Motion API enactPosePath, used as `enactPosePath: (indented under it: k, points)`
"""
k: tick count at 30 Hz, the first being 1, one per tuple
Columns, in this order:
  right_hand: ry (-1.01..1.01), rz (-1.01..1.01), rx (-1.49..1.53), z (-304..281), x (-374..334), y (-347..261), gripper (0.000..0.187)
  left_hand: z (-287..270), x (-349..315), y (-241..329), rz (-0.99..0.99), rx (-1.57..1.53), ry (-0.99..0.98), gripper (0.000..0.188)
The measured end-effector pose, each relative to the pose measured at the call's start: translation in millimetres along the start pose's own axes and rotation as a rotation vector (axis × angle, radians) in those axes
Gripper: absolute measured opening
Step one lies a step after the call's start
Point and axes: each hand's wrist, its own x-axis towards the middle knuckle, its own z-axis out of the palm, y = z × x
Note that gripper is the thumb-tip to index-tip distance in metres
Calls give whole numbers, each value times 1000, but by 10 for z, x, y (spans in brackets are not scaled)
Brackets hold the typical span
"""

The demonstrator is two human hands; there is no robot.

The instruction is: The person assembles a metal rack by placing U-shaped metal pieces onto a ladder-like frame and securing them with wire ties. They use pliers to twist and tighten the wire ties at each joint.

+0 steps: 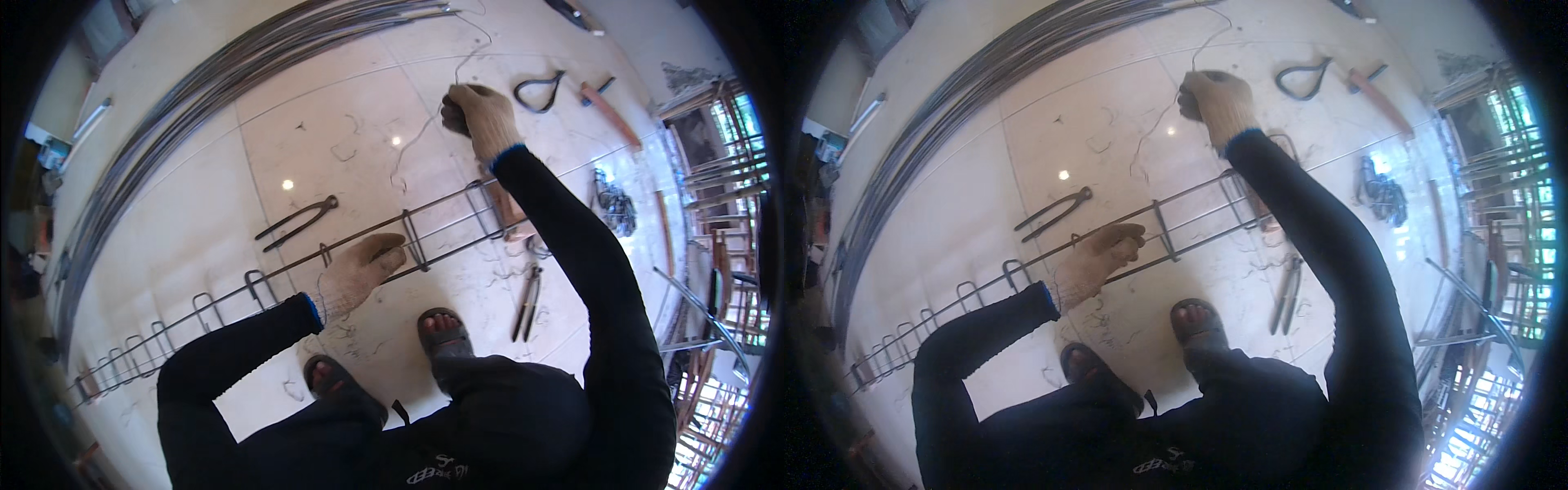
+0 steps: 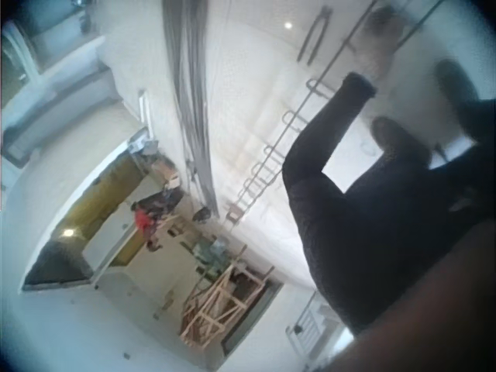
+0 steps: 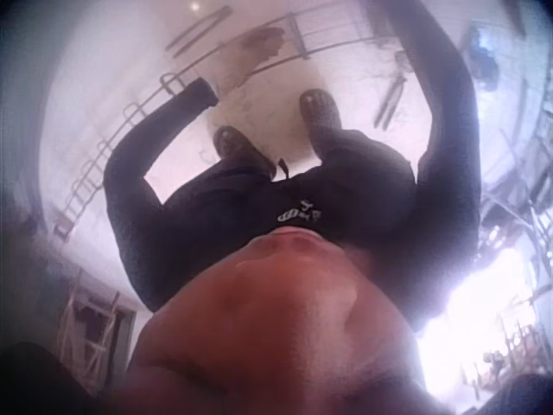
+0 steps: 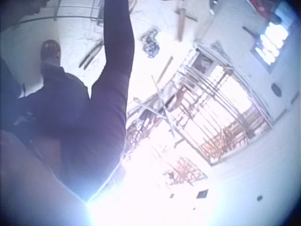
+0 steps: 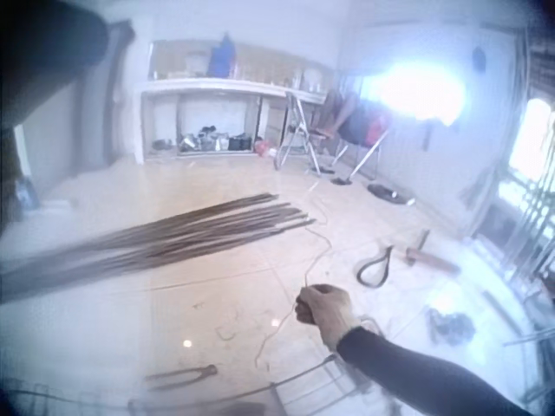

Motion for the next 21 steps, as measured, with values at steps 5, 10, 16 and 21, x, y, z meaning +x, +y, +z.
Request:
enactPosePath:
  k: [5, 10, 16, 21]
  points:
    - [96, 32, 96, -417, -1108, -300, 22, 376, 159, 388, 74, -148, 136, 57]
    - [223, -259, -885, -1556, -2241, 294, 14, 567, 326, -7, 226, -64, -233, 33]
    - [-328, 410, -1129, -2179, -3497, 727, 18, 1056, 450, -305, 261, 401, -487, 33]
    - [-69, 309, -1161, -1995, -3017, 507, 47, 1571, 613, -166, 284, 770, -744, 43]
